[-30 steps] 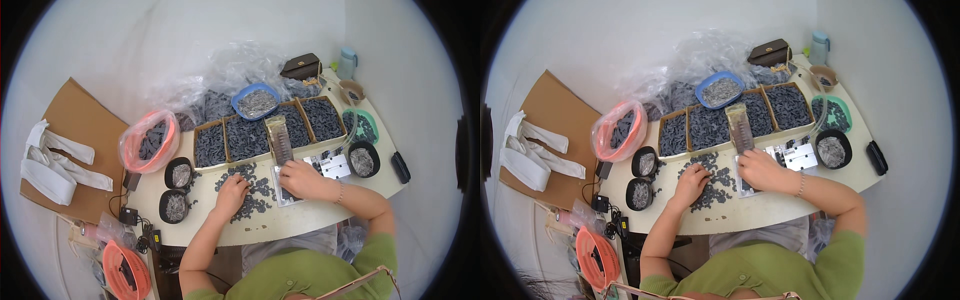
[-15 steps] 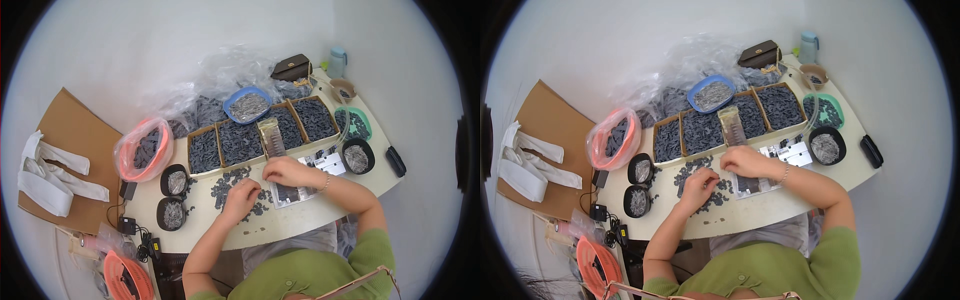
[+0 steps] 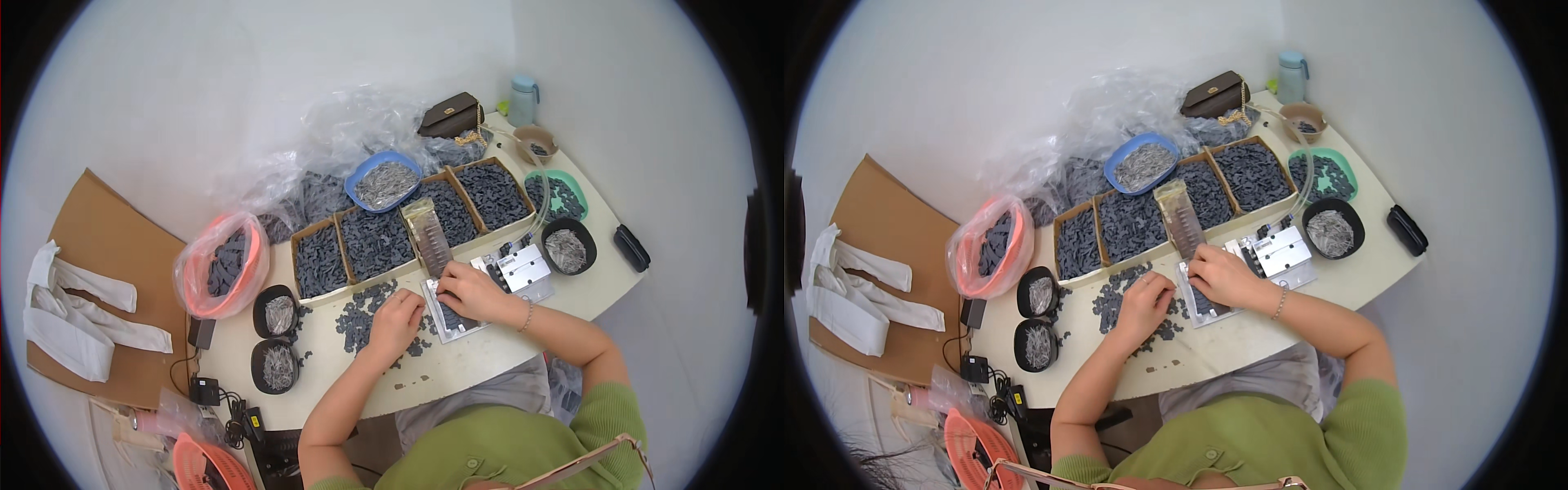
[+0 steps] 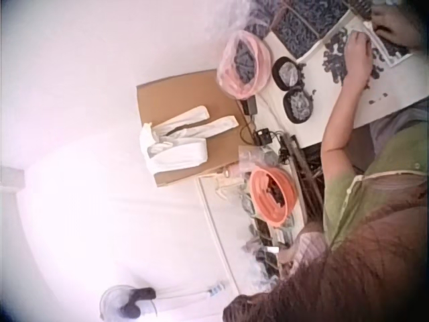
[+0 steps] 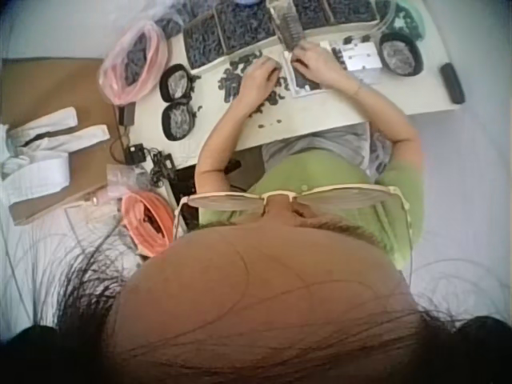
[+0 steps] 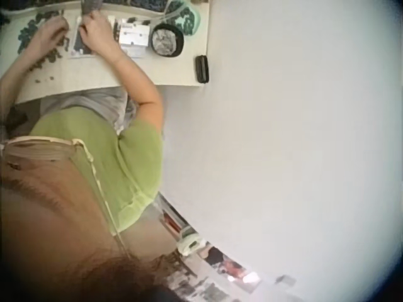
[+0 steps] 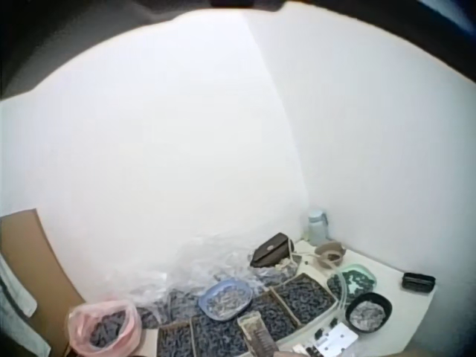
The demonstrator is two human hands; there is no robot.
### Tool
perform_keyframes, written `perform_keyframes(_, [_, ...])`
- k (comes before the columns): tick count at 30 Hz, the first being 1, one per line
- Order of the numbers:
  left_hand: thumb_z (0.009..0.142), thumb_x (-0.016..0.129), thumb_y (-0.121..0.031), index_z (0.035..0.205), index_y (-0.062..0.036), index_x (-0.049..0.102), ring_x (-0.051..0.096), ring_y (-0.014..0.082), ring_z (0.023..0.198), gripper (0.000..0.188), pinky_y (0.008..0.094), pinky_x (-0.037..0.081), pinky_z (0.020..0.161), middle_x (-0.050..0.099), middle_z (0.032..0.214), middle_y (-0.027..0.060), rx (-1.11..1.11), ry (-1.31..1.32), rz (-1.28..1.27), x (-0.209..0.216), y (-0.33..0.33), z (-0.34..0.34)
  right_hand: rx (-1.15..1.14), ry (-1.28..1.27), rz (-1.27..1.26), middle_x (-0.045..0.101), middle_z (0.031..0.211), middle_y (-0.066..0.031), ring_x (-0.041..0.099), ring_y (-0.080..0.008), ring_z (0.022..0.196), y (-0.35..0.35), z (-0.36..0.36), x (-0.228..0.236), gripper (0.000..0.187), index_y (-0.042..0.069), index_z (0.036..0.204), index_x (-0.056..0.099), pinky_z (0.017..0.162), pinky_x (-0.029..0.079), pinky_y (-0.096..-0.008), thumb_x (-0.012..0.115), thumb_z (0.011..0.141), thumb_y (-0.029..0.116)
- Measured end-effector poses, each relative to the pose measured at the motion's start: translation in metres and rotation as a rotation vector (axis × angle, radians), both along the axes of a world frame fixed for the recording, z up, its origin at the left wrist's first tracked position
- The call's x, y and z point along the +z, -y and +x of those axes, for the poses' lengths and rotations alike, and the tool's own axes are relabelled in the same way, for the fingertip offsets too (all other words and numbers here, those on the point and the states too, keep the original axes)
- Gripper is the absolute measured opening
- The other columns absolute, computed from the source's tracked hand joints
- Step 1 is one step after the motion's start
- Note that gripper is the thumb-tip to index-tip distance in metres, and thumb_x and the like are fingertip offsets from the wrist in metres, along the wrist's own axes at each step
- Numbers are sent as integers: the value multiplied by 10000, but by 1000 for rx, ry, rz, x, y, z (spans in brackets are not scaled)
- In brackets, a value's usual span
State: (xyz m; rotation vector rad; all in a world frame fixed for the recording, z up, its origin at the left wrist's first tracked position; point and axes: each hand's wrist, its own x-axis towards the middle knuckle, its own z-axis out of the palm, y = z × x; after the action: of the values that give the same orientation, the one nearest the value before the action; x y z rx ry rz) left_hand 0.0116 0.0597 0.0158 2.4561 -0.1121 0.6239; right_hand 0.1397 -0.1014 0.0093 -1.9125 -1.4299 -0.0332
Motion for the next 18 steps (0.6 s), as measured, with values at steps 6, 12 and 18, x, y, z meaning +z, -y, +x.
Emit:
perform_keyframes(6, [753,660,6,834,-49,600,608,294,765,115,372,503,675,594,837,89,22,-10,-18,0,1,6,19,304,-125,574,926,-106,573,-282,903,6,-9,-7,287,28,944,645,759,487,-365,717,751,229])
perform_keyframes(12, [760,613,-28,884,-41,607,611,278,829,125,361,513,688,603,880,94,-12,97,197,-6,15,28,67,311,-74,575,1182,-152,575,-284,1042,38,-25,2,412,1,1082,638,869,486,-370,675,794,293])
perform_keyframes(18, [700,591,-35,988,1,629,611,274,936,293,356,519,759,625,1023,111,-74,99,463,-12,20,22,-240,171,75,650,1026,-118,620,-285,952,87,59,19,185,38,966,666,826,507,-379,638,820,148])
